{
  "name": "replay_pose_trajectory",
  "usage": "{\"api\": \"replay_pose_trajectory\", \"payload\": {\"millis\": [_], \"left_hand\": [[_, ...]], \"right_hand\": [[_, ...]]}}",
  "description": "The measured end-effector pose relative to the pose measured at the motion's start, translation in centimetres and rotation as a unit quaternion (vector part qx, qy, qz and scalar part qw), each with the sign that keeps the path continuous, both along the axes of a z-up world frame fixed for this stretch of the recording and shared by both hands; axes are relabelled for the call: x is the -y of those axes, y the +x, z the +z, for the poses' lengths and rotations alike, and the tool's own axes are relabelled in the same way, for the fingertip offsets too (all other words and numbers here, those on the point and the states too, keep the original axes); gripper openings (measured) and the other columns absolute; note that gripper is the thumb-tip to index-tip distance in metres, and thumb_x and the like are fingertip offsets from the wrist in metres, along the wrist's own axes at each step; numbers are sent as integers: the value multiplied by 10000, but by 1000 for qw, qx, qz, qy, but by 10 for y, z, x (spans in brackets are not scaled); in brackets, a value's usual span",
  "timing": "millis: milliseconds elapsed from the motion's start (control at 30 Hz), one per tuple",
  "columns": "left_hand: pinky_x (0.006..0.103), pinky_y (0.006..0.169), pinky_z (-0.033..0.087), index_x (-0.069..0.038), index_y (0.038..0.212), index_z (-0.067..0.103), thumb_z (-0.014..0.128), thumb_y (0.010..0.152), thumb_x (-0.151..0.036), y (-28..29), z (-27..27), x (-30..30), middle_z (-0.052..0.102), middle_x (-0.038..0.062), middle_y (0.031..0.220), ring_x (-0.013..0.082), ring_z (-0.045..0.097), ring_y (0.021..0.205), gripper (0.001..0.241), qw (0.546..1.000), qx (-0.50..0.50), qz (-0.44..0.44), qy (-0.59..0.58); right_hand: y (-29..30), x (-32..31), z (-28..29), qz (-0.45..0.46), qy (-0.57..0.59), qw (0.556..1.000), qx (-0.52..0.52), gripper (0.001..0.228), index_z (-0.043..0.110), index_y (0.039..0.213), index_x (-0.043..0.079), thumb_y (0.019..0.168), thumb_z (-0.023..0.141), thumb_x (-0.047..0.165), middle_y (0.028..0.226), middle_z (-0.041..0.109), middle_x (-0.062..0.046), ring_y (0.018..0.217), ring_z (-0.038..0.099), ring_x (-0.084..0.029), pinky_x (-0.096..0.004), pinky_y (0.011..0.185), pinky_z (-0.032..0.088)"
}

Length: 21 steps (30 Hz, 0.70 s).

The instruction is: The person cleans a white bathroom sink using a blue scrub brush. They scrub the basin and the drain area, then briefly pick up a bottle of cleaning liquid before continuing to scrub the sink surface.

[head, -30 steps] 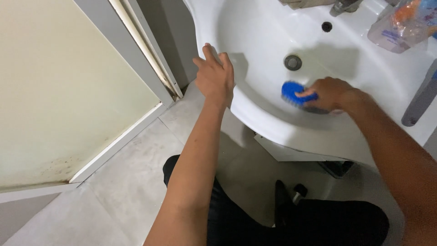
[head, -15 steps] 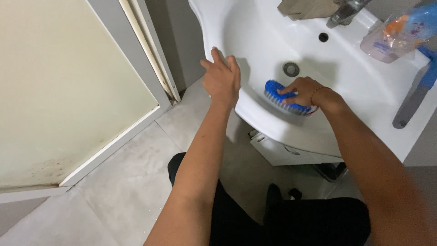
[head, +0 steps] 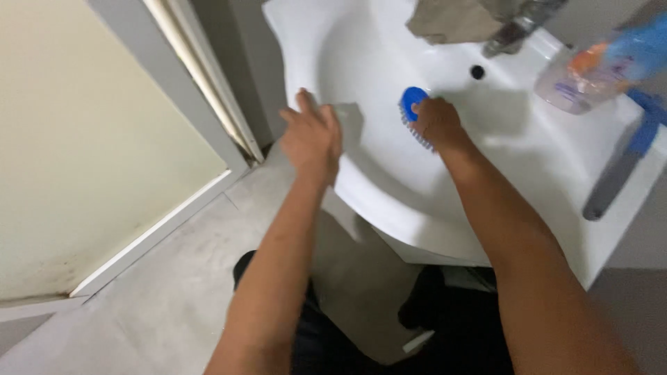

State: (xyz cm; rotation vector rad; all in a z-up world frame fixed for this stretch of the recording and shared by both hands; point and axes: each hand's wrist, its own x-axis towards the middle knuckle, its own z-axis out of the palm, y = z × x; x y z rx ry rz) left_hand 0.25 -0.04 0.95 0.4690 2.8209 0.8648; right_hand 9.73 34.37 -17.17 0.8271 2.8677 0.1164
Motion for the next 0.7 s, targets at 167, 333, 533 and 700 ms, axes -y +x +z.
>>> {"api": "replay_pose_trajectory", "payload": {"millis": [167,333,533,700], "left_hand": [[570,698,606,-173,1432,349,312,1012,-430,-7,-15,-5,486,153,1147,460,733,822,494,1000,-4,11,3],[561,711,602,-143,1381,353,298,1028,-409,-6,-14,-3,481,197,1162,447,738,847,445,999,-14,10,51],[569,724,614,-185,1387,344,294,1018,-414,-9,-17,-7,478,129,1141,442,740,826,437,1000,-7,16,15],[563,725,609,-144,1380,354,284,1029,-412,-3,-9,0,488,192,1177,435,749,872,447,998,-6,7,55]], "right_hand": [[40,-2,61,1,-38,996,78,383,766,1224,297,844,774,337,1155,773,-189,1057,728,-439,-527,898,604],[86,12,98,-1,-31,988,151,398,774,1229,308,832,775,282,1176,783,-179,1078,737,-417,-506,914,613],[112,78,183,-6,-88,965,246,408,813,1165,348,760,857,368,1215,792,-121,1157,720,-395,-500,961,598],[104,130,249,17,-181,951,251,420,811,1170,351,756,868,398,1236,776,-135,1241,670,-394,-511,1095,529]]}}
